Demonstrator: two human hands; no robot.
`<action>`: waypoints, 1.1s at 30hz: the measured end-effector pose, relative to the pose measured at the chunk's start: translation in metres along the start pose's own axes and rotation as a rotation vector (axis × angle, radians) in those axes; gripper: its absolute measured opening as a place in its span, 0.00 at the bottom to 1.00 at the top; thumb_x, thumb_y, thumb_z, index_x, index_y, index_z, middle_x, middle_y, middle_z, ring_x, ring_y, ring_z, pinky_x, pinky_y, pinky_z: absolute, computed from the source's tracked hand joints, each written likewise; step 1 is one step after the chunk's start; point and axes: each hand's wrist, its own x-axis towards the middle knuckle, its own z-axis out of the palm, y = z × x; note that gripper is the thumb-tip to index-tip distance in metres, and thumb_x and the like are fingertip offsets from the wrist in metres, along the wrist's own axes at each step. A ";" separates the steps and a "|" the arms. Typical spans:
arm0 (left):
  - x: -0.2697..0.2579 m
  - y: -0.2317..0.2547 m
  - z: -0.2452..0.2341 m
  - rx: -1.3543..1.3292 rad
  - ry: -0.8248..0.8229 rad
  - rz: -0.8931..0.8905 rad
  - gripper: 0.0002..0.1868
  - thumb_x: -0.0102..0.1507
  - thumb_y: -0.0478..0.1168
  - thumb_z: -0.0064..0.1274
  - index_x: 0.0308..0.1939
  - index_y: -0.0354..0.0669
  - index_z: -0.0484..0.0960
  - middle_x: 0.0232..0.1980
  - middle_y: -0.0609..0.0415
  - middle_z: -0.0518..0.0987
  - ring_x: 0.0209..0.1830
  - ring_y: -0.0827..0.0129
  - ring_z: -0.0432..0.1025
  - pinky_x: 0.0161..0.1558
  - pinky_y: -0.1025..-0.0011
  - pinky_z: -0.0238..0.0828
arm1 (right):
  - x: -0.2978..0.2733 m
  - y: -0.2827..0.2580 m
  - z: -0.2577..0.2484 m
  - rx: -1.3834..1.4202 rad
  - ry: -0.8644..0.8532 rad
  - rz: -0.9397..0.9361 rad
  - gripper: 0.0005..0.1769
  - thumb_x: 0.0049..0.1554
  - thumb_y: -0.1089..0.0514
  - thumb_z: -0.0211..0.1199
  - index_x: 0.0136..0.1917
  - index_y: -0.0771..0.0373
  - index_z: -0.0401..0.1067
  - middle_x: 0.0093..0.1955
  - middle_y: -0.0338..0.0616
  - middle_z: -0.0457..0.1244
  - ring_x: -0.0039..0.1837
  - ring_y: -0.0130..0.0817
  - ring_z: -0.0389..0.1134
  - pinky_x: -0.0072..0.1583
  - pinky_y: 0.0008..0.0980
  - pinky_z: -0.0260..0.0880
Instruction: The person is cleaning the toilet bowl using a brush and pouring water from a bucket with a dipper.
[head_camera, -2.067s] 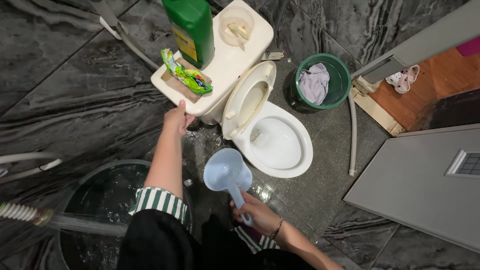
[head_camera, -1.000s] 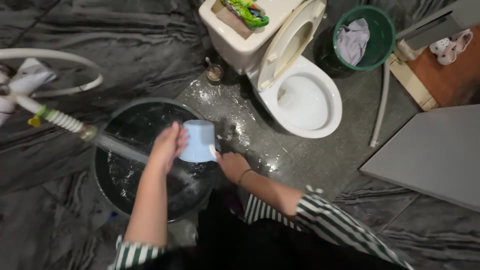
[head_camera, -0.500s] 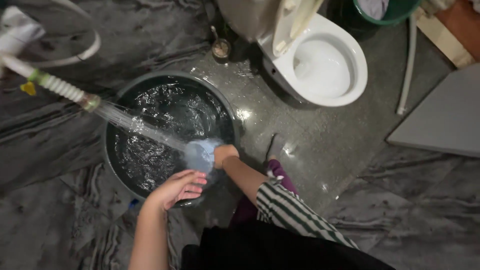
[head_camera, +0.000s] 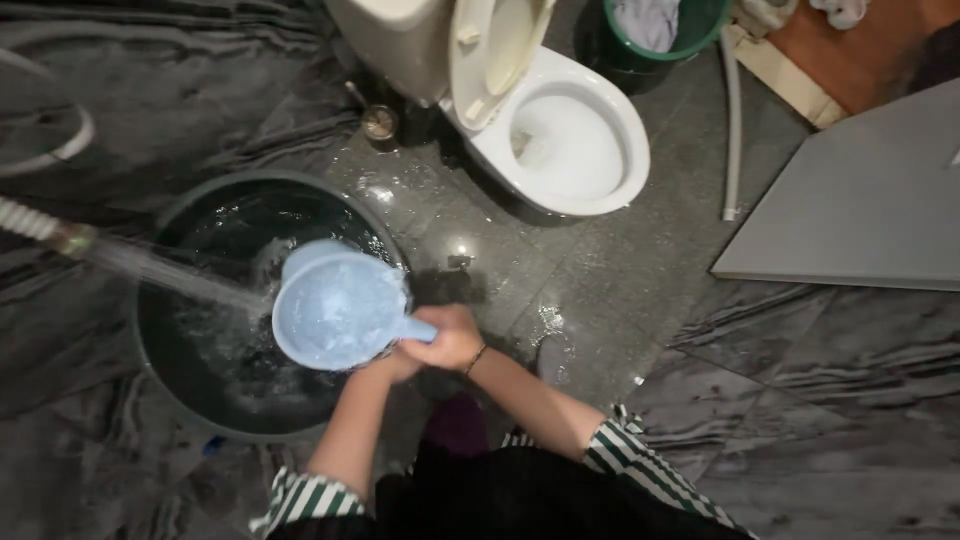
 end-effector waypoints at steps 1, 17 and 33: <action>0.009 0.014 0.000 -0.004 0.002 0.004 0.22 0.63 0.52 0.51 0.58 0.49 0.80 0.62 0.48 0.77 0.64 0.56 0.70 0.63 0.57 0.67 | -0.002 0.001 -0.016 -0.006 -0.001 0.000 0.17 0.50 0.43 0.73 0.43 0.58 0.80 0.38 0.49 0.70 0.40 0.45 0.74 0.45 0.37 0.74; 0.089 0.168 0.010 -0.122 0.419 -0.102 0.29 0.66 0.52 0.55 0.68 0.45 0.73 0.60 0.39 0.79 0.59 0.48 0.74 0.61 0.55 0.70 | -0.079 0.137 -0.202 0.911 0.204 0.507 0.11 0.65 0.57 0.56 0.54 0.67 0.70 0.32 0.39 0.62 0.32 0.28 0.62 0.34 0.29 0.63; 0.037 0.056 -0.013 0.803 0.255 -0.127 0.42 0.62 0.67 0.45 0.74 0.50 0.63 0.84 0.55 0.45 0.83 0.63 0.35 0.77 0.48 0.26 | -0.034 0.403 -0.282 -0.557 0.431 0.885 0.43 0.53 0.57 0.68 0.74 0.69 0.49 0.57 0.71 0.63 0.59 0.66 0.67 0.61 0.53 0.68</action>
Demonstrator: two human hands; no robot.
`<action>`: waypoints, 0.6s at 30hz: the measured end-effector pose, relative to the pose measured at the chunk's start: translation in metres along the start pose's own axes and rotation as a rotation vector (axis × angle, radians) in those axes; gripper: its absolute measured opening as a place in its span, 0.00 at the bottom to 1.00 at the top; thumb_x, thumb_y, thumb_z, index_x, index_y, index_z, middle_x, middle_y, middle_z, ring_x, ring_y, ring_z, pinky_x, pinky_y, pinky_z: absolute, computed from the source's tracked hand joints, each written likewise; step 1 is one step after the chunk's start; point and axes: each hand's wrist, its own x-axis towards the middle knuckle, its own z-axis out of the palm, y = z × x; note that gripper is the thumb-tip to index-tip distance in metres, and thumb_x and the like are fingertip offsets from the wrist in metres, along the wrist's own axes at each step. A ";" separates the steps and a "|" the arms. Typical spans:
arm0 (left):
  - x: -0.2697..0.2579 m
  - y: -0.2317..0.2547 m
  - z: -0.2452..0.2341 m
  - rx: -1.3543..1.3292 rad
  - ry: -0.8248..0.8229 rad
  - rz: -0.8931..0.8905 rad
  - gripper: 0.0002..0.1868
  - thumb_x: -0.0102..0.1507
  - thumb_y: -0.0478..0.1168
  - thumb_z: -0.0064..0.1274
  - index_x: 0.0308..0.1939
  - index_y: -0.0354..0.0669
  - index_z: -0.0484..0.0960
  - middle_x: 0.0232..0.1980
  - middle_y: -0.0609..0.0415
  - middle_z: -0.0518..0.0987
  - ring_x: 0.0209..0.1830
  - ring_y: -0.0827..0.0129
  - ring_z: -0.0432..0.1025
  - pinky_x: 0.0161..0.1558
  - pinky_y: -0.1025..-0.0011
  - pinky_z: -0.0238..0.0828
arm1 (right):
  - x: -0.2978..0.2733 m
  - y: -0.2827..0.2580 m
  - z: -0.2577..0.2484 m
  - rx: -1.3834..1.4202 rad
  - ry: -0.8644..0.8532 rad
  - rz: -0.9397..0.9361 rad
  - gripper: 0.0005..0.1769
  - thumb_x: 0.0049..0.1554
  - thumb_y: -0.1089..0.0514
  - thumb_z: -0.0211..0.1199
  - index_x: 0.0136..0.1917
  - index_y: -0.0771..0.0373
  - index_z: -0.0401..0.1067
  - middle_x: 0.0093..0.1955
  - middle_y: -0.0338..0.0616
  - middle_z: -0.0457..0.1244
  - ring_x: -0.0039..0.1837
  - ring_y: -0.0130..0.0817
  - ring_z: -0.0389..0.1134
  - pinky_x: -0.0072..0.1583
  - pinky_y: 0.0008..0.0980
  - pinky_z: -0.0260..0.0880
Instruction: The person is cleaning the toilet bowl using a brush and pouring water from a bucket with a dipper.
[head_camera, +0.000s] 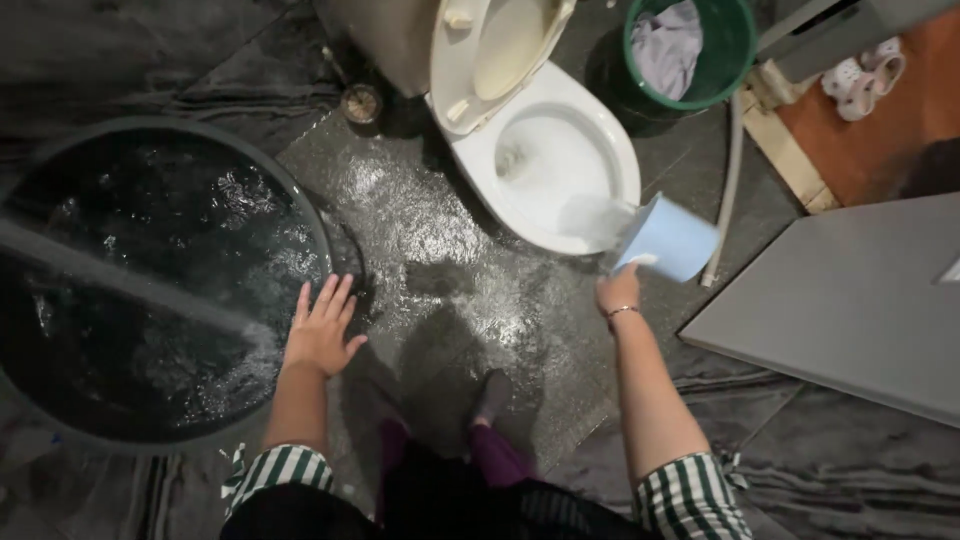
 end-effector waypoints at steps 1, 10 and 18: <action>0.001 0.001 0.005 -0.004 -0.012 -0.001 0.42 0.62 0.67 0.45 0.74 0.50 0.63 0.84 0.55 0.45 0.83 0.63 0.35 0.77 0.48 0.26 | -0.004 -0.003 -0.002 -0.007 -0.011 0.002 0.43 0.53 0.57 0.68 0.74 0.69 0.49 0.57 0.71 0.63 0.59 0.66 0.67 0.61 0.53 0.68; 0.011 -0.001 0.042 -0.379 0.298 -0.031 0.33 0.61 0.57 0.52 0.67 0.46 0.72 0.81 0.55 0.56 0.82 0.62 0.46 0.78 0.45 0.34 | -0.072 -0.065 0.005 -0.082 0.321 -0.407 0.49 0.58 0.70 0.61 0.84 0.70 0.37 0.65 0.68 0.54 0.60 0.62 0.61 0.63 0.47 0.64; 0.012 -0.004 0.054 -0.379 0.505 0.068 0.30 0.61 0.43 0.54 0.68 0.44 0.74 0.78 0.52 0.63 0.79 0.62 0.56 0.76 0.54 0.49 | -0.205 -0.271 0.035 0.236 -0.299 -0.779 0.22 0.61 0.57 0.62 0.68 0.62 0.69 0.58 0.50 0.66 0.55 0.45 0.73 0.57 0.40 0.74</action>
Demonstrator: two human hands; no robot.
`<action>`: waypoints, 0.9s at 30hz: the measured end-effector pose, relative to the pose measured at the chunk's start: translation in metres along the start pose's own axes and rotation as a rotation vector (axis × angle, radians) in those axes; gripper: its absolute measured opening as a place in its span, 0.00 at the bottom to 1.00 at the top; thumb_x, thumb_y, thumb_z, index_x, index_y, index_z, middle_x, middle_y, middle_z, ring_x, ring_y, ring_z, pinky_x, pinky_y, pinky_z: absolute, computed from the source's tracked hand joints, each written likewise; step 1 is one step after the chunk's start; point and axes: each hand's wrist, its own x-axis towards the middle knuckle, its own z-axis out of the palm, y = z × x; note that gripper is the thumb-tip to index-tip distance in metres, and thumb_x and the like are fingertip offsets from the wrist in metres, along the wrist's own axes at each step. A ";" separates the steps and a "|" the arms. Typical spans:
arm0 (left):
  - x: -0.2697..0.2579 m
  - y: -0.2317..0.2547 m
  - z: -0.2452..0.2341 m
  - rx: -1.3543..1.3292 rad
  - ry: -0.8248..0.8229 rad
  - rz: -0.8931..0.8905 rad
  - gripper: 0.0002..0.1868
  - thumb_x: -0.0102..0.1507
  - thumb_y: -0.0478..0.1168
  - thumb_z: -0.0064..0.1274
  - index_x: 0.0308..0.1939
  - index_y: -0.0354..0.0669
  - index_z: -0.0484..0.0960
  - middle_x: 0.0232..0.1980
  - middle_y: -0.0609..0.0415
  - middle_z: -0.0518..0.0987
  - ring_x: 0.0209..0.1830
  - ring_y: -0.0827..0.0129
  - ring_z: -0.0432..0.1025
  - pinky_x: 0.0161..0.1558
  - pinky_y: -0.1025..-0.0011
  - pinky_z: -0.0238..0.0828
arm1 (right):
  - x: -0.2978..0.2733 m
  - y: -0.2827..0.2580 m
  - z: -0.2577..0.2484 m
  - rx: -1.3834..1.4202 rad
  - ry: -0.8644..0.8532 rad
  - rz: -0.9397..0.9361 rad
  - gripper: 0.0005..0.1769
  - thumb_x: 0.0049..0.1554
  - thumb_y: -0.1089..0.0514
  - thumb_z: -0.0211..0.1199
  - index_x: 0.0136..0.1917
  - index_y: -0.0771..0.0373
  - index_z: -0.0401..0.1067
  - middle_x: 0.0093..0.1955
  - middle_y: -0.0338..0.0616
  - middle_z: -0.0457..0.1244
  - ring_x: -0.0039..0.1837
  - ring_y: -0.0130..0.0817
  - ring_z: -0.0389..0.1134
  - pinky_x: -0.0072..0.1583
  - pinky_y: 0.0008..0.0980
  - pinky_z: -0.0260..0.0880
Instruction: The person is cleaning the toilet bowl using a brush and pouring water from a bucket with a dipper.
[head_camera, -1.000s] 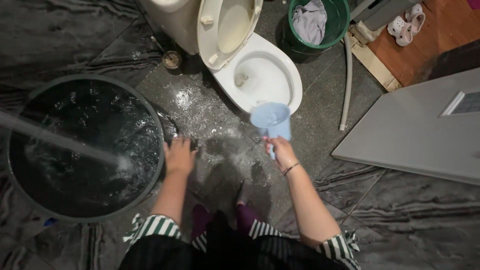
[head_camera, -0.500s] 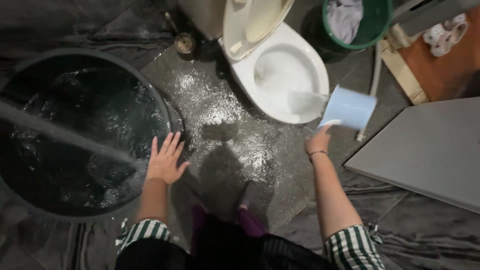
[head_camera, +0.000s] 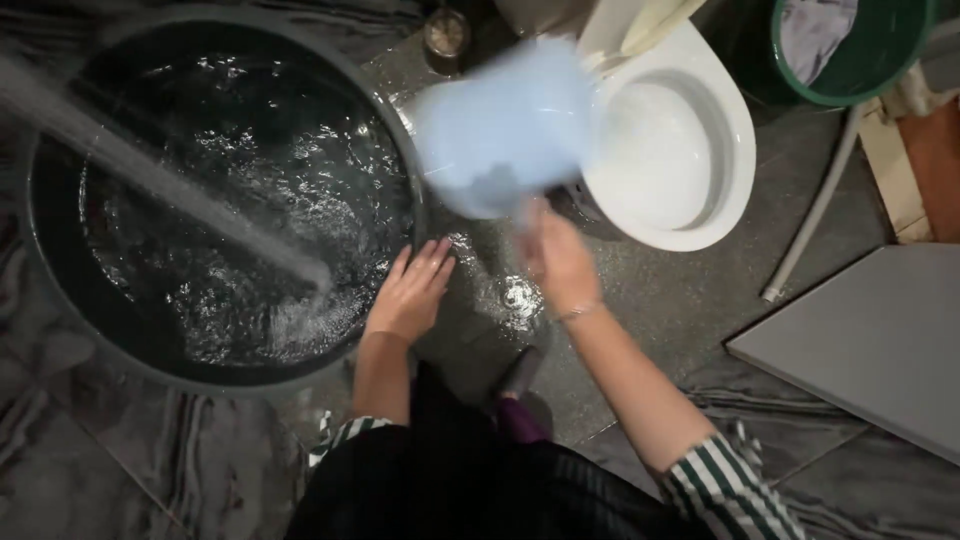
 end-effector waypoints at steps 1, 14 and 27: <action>-0.002 -0.001 0.006 -0.003 0.000 -0.005 0.30 0.61 0.43 0.54 0.68 0.44 0.74 0.78 0.52 0.63 0.79 0.62 0.56 0.76 0.54 0.49 | 0.016 -0.037 0.006 -0.003 -0.005 -0.002 0.22 0.61 0.57 0.62 0.68 0.62 0.69 0.58 0.50 0.66 0.55 0.45 0.73 0.57 0.40 0.74; -0.015 -0.008 0.040 -0.272 0.273 -0.276 0.31 0.60 0.44 0.60 0.63 0.29 0.72 0.66 0.36 0.69 0.73 0.46 0.60 0.77 0.46 0.48 | 0.139 -0.097 0.223 -1.228 -0.405 -1.036 0.14 0.60 0.53 0.55 0.45 0.57 0.81 0.43 0.43 0.70 0.47 0.39 0.71 0.50 0.40 0.64; -0.012 -0.009 0.032 -0.276 0.234 -0.317 0.30 0.59 0.45 0.60 0.62 0.33 0.76 0.66 0.34 0.70 0.74 0.42 0.58 0.77 0.41 0.40 | 0.084 -0.100 0.128 0.146 -0.628 -0.133 0.21 0.45 0.48 0.71 0.50 0.57 0.82 0.45 0.46 0.75 0.47 0.33 0.77 0.53 0.33 0.75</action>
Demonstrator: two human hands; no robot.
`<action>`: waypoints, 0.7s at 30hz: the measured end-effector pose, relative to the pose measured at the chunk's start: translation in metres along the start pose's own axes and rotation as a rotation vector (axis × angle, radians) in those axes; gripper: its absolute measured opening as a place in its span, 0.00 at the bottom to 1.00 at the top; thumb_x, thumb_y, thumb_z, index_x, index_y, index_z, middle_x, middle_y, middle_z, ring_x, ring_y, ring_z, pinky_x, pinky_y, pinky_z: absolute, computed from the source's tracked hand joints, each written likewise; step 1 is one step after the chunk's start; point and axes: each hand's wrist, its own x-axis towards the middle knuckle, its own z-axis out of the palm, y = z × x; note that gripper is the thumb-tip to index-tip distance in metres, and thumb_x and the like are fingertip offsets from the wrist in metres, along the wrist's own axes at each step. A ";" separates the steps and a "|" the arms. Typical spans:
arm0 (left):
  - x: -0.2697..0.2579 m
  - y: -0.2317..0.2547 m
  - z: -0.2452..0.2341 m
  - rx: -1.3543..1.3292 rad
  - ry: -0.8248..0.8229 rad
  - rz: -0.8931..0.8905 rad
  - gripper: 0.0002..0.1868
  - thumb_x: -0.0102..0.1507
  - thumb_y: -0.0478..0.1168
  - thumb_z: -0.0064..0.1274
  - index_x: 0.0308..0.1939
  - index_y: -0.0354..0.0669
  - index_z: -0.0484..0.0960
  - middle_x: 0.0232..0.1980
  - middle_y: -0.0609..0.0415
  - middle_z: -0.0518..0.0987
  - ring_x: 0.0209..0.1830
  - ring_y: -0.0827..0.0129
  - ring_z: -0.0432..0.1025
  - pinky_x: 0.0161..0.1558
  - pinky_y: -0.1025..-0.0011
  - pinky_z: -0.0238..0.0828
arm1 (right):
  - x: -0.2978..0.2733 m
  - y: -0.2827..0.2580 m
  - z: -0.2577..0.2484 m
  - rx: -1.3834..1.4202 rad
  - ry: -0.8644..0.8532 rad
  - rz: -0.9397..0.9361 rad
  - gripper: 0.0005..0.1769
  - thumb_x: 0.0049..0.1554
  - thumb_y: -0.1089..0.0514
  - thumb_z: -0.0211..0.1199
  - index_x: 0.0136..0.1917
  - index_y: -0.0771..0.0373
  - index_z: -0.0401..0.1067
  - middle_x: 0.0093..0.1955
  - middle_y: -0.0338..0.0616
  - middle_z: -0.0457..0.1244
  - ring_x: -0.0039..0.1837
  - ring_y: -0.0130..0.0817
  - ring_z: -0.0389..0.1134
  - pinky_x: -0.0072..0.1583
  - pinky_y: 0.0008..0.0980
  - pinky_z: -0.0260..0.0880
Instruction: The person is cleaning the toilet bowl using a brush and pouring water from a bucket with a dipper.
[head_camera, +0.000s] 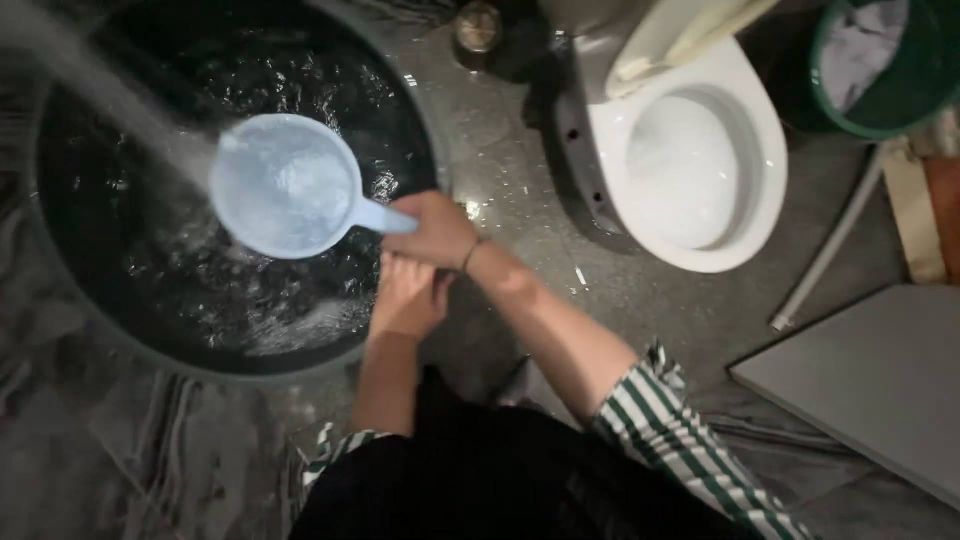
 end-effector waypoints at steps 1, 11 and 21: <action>-0.004 -0.007 0.005 -0.007 -0.008 0.014 0.30 0.59 0.45 0.60 0.62 0.33 0.76 0.66 0.34 0.70 0.74 0.42 0.58 0.77 0.41 0.40 | -0.019 0.000 -0.001 0.003 0.014 0.010 0.21 0.45 0.48 0.71 0.50 0.57 0.82 0.45 0.46 0.75 0.47 0.33 0.77 0.53 0.33 0.75; 0.004 0.011 -0.010 0.141 -0.064 0.024 0.31 0.64 0.50 0.56 0.67 0.39 0.74 0.71 0.35 0.67 0.76 0.38 0.58 0.76 0.38 0.46 | -0.225 0.035 -0.047 0.773 0.328 0.122 0.20 0.56 0.58 0.68 0.61 0.65 0.76 0.39 0.35 0.66 0.37 0.22 0.65 0.39 0.25 0.66; 0.007 0.021 -0.018 0.165 -0.020 0.055 0.33 0.63 0.50 0.55 0.70 0.40 0.71 0.77 0.36 0.64 0.79 0.43 0.57 0.77 0.36 0.44 | -0.326 0.163 -0.111 1.146 0.663 0.314 0.10 0.57 0.64 0.55 0.51 0.70 0.68 0.32 0.38 0.59 0.31 0.26 0.57 0.33 0.26 0.60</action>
